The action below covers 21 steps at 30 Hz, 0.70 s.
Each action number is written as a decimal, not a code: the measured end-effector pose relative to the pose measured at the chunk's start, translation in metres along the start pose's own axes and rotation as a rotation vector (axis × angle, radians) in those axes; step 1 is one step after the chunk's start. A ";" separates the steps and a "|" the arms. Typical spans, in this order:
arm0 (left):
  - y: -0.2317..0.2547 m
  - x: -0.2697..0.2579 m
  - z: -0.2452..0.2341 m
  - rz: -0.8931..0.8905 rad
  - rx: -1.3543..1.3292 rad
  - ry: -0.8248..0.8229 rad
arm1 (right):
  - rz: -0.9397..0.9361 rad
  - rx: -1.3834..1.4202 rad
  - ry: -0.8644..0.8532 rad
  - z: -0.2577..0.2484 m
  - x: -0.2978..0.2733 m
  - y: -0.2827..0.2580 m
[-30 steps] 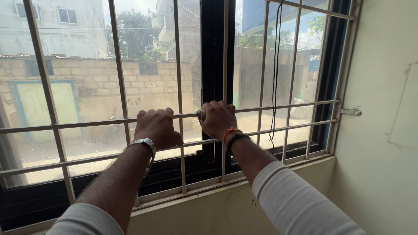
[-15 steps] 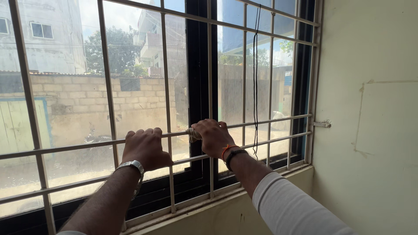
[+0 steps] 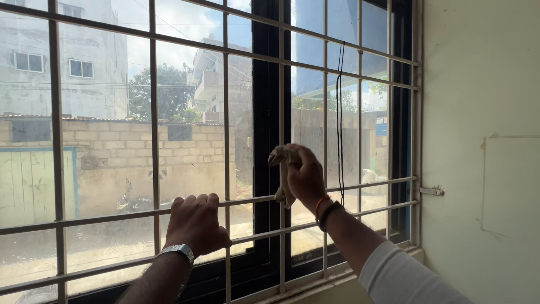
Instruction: The person wipes the horizontal bars and vertical frame of a window using a cloth, then folds the cloth.
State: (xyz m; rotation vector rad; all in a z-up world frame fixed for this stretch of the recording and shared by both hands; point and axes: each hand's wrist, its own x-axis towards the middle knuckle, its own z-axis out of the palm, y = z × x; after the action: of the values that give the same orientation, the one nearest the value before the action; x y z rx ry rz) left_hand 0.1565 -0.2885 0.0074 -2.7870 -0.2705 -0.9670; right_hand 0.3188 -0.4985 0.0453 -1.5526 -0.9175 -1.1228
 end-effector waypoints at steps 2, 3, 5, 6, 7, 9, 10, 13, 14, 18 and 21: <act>0.000 0.001 0.001 -0.008 -0.012 0.005 | 0.264 0.082 0.093 0.008 0.041 0.007; 0.000 0.001 0.001 -0.011 -0.027 0.005 | 0.234 0.021 0.139 0.014 0.063 0.011; 0.002 0.003 0.000 -0.032 -0.024 -0.025 | 0.171 -0.082 0.176 0.025 0.105 0.017; 0.003 0.003 0.000 -0.051 -0.026 -0.058 | 0.139 -0.122 0.167 0.032 0.121 0.019; 0.004 0.002 0.000 -0.050 -0.025 -0.056 | 0.139 -0.122 0.170 0.037 0.131 0.020; 0.003 0.003 -0.002 -0.058 -0.052 -0.064 | -0.167 -0.402 0.144 0.047 0.145 0.015; 0.003 0.002 -0.003 -0.058 -0.053 -0.058 | -0.172 -0.403 0.147 0.054 0.141 0.013; 0.001 0.001 -0.006 -0.051 -0.040 -0.077 | -0.086 -0.473 0.032 0.060 0.097 0.007; 0.002 0.000 -0.006 -0.045 -0.039 -0.096 | -0.141 -0.524 0.035 0.056 0.085 0.005; 0.001 0.001 -0.009 0.005 -0.038 -0.070 | -0.037 -0.542 -0.132 0.035 0.042 0.002; 0.004 0.015 -0.009 -0.176 -0.218 -0.138 | -0.110 -0.505 -0.173 0.024 0.024 0.001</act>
State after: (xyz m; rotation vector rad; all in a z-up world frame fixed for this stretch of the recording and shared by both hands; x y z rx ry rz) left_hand 0.1638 -0.2923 0.0229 -3.0782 -0.4624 -0.8896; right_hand 0.3325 -0.4746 0.0659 -2.0528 -0.8819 -1.3884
